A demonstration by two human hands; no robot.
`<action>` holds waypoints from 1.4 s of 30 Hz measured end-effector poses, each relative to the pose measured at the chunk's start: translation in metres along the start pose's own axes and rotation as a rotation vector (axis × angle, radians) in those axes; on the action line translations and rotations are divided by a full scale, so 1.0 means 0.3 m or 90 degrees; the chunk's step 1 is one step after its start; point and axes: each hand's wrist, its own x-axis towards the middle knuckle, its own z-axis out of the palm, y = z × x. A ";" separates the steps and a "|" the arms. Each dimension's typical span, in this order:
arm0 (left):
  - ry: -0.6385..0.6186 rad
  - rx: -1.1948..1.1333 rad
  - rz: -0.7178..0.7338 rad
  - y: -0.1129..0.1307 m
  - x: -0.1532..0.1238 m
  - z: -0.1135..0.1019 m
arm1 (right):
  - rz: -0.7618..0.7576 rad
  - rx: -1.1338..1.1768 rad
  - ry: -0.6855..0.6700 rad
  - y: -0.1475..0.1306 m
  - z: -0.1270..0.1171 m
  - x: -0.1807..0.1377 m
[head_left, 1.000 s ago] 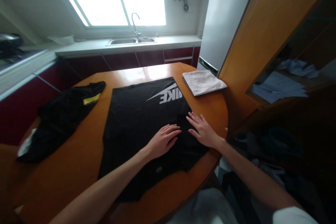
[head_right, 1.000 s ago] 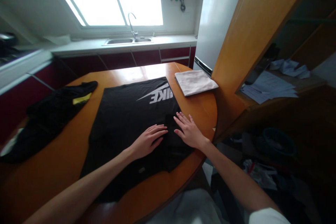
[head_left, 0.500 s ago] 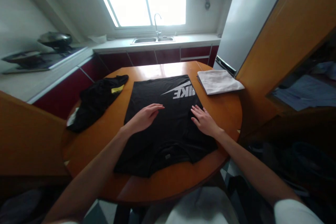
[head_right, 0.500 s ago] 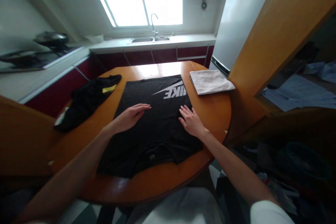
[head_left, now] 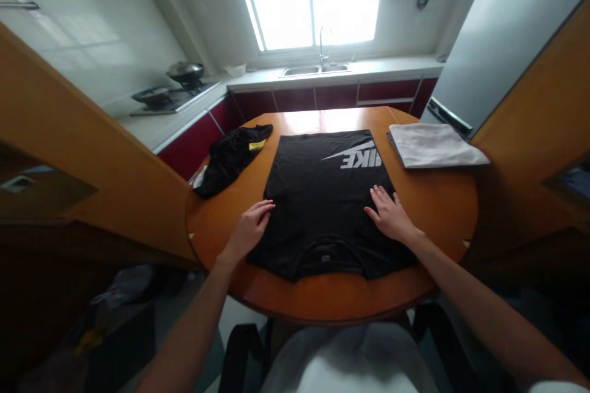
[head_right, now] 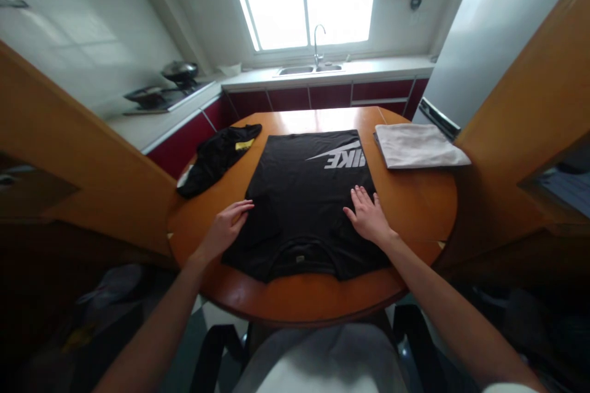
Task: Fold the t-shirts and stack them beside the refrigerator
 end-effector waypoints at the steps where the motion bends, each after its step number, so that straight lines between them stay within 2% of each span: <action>1: 0.003 -0.001 0.000 0.002 -0.012 0.005 | 0.009 -0.008 -0.007 0.001 0.008 0.002; 5: 0.040 -0.025 -0.021 -0.010 -0.042 -0.015 | 0.024 -0.003 0.009 0.010 0.004 0.002; 10: 0.151 -0.024 -0.098 -0.062 -0.065 -0.110 | 0.059 0.089 0.123 0.043 -0.042 -0.011; 13: 0.148 -0.008 -0.098 -0.079 -0.073 -0.141 | 0.093 0.157 0.165 0.067 -0.078 -0.015; 17: 0.111 0.006 -0.076 -0.068 -0.053 -0.122 | 0.124 0.211 0.209 0.095 -0.159 -0.004; 23: 0.075 0.012 -0.020 -0.036 0.039 -0.059 | 0.150 0.218 0.290 0.121 -0.263 0.024; 26: 0.048 0.017 0.008 -0.023 0.072 -0.029 | 0.130 0.223 0.277 0.096 -0.249 0.019; 29: 0.024 0.036 0.017 -0.024 0.087 0.011 | 0.107 0.209 0.241 0.044 -0.197 0.007; 35: -0.034 0.117 0.019 -0.044 0.068 0.120 | 0.037 0.075 0.065 -0.081 -0.071 -0.010; 38: -0.097 0.187 0.036 -0.059 0.050 0.157 | 0.031 0.022 -0.025 -0.102 -0.030 -0.009; 42: -0.122 0.235 0.056 -0.069 0.039 0.170 | 0.022 -0.003 -0.044 -0.100 -0.006 -0.010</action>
